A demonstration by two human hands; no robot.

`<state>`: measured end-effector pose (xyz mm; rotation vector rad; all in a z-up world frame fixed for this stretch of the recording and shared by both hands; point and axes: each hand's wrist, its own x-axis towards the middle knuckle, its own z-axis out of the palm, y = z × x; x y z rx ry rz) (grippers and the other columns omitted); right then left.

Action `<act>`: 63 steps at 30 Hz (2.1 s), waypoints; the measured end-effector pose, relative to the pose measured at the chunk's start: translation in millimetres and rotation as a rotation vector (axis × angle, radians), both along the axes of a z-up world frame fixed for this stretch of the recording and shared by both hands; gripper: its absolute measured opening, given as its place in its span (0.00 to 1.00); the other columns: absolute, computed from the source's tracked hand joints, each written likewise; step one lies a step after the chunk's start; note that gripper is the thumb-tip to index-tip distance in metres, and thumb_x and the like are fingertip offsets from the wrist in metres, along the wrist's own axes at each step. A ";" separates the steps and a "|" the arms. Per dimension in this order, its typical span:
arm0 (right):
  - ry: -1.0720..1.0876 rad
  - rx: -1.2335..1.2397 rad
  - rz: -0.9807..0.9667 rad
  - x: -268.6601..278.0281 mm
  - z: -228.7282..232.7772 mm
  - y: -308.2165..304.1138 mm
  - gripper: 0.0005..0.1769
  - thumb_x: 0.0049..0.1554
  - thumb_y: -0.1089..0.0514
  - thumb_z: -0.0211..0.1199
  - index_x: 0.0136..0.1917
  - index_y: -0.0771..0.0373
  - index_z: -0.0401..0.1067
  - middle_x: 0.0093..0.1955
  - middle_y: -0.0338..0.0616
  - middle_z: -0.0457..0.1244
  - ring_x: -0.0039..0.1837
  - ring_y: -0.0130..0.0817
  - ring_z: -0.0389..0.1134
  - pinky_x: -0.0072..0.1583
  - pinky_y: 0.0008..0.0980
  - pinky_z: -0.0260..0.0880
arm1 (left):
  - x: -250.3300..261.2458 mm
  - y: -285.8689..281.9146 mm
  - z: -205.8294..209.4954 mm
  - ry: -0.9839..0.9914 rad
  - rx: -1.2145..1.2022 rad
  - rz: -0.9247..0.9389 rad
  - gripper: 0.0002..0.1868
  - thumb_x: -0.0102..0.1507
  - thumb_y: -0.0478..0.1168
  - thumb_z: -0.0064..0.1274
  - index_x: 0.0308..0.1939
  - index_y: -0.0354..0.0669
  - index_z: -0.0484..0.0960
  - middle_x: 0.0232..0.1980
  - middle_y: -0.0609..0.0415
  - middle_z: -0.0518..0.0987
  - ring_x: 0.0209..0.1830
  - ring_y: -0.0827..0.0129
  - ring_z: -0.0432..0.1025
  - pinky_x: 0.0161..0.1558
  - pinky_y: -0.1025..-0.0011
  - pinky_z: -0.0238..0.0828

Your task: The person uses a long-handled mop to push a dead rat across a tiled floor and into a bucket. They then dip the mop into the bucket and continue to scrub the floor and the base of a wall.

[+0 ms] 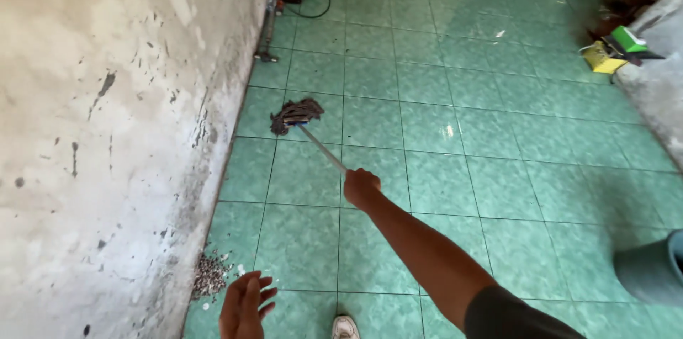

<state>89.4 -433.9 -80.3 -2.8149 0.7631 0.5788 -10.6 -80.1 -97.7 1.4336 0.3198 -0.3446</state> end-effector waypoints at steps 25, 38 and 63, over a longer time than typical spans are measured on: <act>0.010 0.095 -0.332 -495.2 187.5 195.0 0.20 0.59 0.59 0.55 0.64 0.53 0.70 0.53 0.48 0.70 0.57 0.49 0.72 0.60 0.51 0.73 | -187.6 16.9 139.2 -0.172 -0.181 -0.345 0.16 0.69 0.46 0.45 0.54 0.42 0.78 0.49 0.52 0.82 0.46 0.65 0.77 0.46 0.66 0.73; -0.171 0.066 -0.304 -247.2 45.4 2.1 0.13 0.58 0.60 0.58 0.57 0.62 0.72 0.53 0.58 0.68 0.56 0.56 0.73 0.55 0.50 0.78 | -89.6 -75.6 47.6 -0.118 -0.112 -0.257 0.17 0.68 0.46 0.47 0.55 0.41 0.79 0.48 0.50 0.84 0.45 0.64 0.79 0.43 0.66 0.73; 0.184 -0.097 -0.118 -313.8 67.3 -104.1 0.11 0.58 0.61 0.60 0.54 0.64 0.77 0.48 0.46 0.71 0.49 0.40 0.75 0.47 0.37 0.77 | -107.0 -200.4 143.9 -0.220 -0.068 -0.377 0.16 0.69 0.46 0.45 0.55 0.41 0.77 0.49 0.51 0.83 0.46 0.65 0.77 0.45 0.67 0.73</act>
